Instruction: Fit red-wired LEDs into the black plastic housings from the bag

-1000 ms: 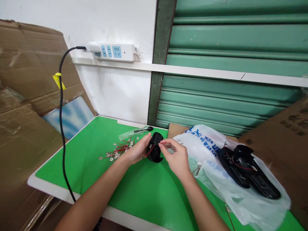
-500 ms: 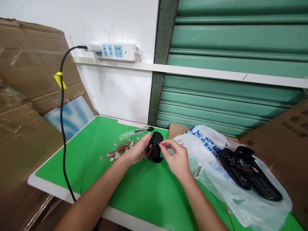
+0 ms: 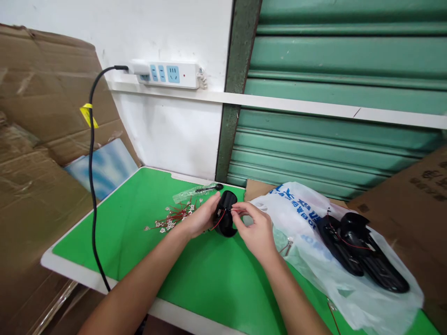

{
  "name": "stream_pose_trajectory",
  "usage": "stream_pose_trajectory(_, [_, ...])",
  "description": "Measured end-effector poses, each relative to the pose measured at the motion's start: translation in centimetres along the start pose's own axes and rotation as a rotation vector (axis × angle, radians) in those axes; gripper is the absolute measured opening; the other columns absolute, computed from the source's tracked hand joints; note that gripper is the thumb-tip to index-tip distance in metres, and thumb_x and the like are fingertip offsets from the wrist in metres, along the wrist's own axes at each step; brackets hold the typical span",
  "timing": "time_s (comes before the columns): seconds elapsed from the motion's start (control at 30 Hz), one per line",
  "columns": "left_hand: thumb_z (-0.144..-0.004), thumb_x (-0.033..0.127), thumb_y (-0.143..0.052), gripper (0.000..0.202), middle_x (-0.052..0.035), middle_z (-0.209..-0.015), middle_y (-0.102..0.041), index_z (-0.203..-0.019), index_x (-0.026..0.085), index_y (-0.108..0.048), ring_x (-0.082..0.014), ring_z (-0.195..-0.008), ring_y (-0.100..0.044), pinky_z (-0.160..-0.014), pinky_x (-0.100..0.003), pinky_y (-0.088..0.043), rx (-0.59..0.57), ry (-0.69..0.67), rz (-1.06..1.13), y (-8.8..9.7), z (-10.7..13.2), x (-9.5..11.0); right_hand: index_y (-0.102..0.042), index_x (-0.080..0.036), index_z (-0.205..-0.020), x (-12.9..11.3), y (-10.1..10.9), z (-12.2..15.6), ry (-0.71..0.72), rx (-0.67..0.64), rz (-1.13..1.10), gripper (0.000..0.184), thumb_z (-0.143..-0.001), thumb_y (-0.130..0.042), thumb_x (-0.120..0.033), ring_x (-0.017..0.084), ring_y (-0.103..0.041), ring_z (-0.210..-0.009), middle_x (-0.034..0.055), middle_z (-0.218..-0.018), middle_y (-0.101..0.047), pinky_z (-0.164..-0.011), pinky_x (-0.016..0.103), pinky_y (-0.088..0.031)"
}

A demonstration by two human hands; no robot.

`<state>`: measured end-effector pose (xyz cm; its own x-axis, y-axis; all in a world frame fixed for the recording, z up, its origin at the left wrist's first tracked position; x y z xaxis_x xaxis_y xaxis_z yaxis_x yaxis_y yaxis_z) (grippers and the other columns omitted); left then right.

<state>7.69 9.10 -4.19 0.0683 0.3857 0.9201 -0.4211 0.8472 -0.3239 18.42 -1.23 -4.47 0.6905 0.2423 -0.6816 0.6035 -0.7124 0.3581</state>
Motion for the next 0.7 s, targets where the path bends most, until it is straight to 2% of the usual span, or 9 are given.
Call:
stream_pose_trajectory(0.2, [-0.100,0.061,-0.032,0.065,-0.0084,-0.116,-0.070,-0.138,0.014,-0.058,-0.0254,-0.111,-0.059,-0.099,-0.036,-0.042,0.029,-0.009,-0.056,0.5,-0.5,-0.7,-0.070,-0.021,-0.089,0.0,0.3,-0.1,0.084,-0.047,0.131,0.011,-0.089,-0.060,-0.018,0.017,-0.067,-0.075,0.0022,-0.083,-0.071,-0.071,0.028,-0.052])
stream_pose_trajectory(0.33, [-0.095,0.062,-0.040,0.064,-0.0089,-0.114,-0.069,-0.130,0.012,-0.060,-0.0259,-0.110,-0.057,-0.098,-0.036,-0.041,0.066,-0.035,-0.079,0.8,-0.8,-0.9,-0.067,-0.020,-0.086,0.1,0.4,-0.1,0.114,-0.071,0.214,0.008,-0.089,-0.061,-0.016,0.017,-0.064,-0.077,0.0019,-0.081,-0.068,-0.071,0.028,-0.048])
stream_pose_trajectory(0.53, [-0.080,0.034,-0.056,0.041,-0.0096,-0.121,-0.062,-0.115,0.012,-0.058,-0.0259,-0.119,-0.050,-0.105,-0.033,-0.036,0.182,-0.185,-0.219,0.9,-0.2,-0.2,-0.065,-0.019,-0.088,-0.2,-0.1,0.3,0.177,-0.134,0.332,0.010,-0.091,-0.057,-0.015,0.019,-0.062,-0.078,0.0034,-0.082,-0.066,-0.072,0.030,-0.045])
stream_pose_trajectory(0.6, [-0.076,0.028,-0.058,0.043,-0.0097,-0.119,-0.060,-0.115,0.012,-0.057,-0.0262,-0.117,-0.050,-0.105,-0.033,-0.036,0.209,-0.199,-0.327,1.0,0.1,0.0,-0.066,-0.018,-0.090,-0.2,-0.3,0.4,0.171,-0.153,0.313,0.010,-0.091,-0.057,-0.014,0.019,-0.061,-0.079,0.0043,-0.084,-0.066,-0.072,0.031,-0.045])
stream_pose_trajectory(0.7, [-0.077,0.028,-0.060,0.049,-0.0093,-0.116,-0.060,-0.122,0.012,-0.053,-0.0259,-0.116,-0.050,-0.104,-0.033,-0.038,0.186,-0.215,-0.415,1.0,0.2,0.1,-0.067,-0.019,-0.090,-0.2,-0.3,0.3,0.110,-0.154,0.211,0.012,-0.090,-0.057,-0.013,0.019,-0.062,-0.084,0.0044,-0.086,-0.065,-0.076,0.031,-0.047])
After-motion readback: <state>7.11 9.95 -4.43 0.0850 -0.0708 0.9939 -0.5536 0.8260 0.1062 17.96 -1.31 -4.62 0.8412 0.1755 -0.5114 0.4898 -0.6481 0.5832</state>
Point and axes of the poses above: each hand's wrist, its own z-axis away from the middle knuckle, its own y-axis out of the back of the hand, x = y × z, the point moved 3 cm from there along -z, towards the middle knuckle
